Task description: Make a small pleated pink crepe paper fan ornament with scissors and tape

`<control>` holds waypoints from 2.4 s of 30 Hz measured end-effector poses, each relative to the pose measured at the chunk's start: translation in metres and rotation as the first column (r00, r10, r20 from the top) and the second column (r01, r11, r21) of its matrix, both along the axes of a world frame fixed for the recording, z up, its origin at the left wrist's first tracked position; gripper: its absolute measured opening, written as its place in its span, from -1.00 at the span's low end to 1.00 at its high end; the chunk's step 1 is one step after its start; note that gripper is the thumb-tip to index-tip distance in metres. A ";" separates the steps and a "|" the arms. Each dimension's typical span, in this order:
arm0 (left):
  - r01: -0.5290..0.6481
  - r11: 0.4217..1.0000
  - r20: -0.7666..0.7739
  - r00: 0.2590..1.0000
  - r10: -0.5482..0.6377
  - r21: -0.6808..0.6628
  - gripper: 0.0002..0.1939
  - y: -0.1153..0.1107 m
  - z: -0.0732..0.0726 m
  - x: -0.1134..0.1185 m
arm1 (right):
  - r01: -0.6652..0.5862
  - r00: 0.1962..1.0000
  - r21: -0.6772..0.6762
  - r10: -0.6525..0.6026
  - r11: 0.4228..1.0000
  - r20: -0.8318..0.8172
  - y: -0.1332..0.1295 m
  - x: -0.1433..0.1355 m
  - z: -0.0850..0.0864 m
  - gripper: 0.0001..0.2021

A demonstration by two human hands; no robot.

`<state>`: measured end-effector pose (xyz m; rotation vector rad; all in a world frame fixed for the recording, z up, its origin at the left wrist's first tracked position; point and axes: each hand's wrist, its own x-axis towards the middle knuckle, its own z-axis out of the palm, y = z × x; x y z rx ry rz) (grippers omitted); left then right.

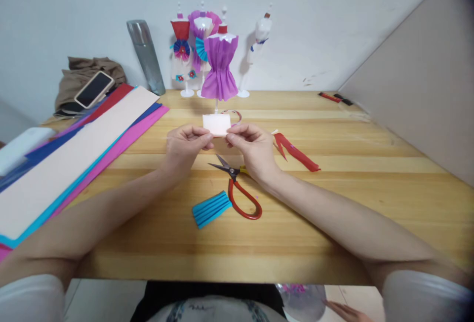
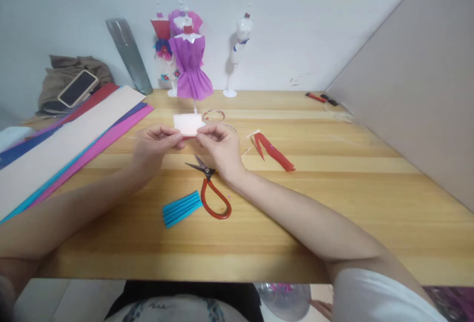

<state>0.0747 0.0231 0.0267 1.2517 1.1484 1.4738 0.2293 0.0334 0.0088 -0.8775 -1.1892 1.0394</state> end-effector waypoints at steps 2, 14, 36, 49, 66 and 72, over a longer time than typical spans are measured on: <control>0.002 1.000 0.002 1.000 -0.002 0.001 -0.82 0.000 0.001 0.001 | -0.003 1.000 -0.004 0.003 1.000 -0.008 0.000 0.000 0.000 -0.89; -0.010 1.000 -0.039 0.999 0.011 0.013 -0.86 -0.004 0.004 0.001 | -0.015 1.000 -0.011 0.015 1.000 -0.018 0.000 -0.001 0.000 -0.87; -0.005 1.000 -0.046 0.999 0.005 0.010 -0.86 -0.007 0.008 0.002 | -0.011 0.999 0.003 0.011 1.000 0.033 -0.002 0.000 0.003 -0.90; 0.004 1.000 -0.039 0.999 -0.004 0.004 -0.87 -0.006 0.007 0.003 | -0.017 0.996 0.026 0.014 1.000 0.086 -0.004 0.002 0.003 -0.88; 0.025 1.000 -0.064 0.998 -0.025 -0.005 -0.85 -0.006 0.004 0.003 | 0.022 0.997 -0.026 -0.020 0.999 0.075 -0.002 0.001 0.002 -0.86; 0.013 1.000 -0.045 0.999 -0.013 0.002 -0.85 -0.007 0.007 0.003 | 0.014 0.999 -0.001 -0.014 1.000 0.047 -0.003 0.001 0.003 -0.87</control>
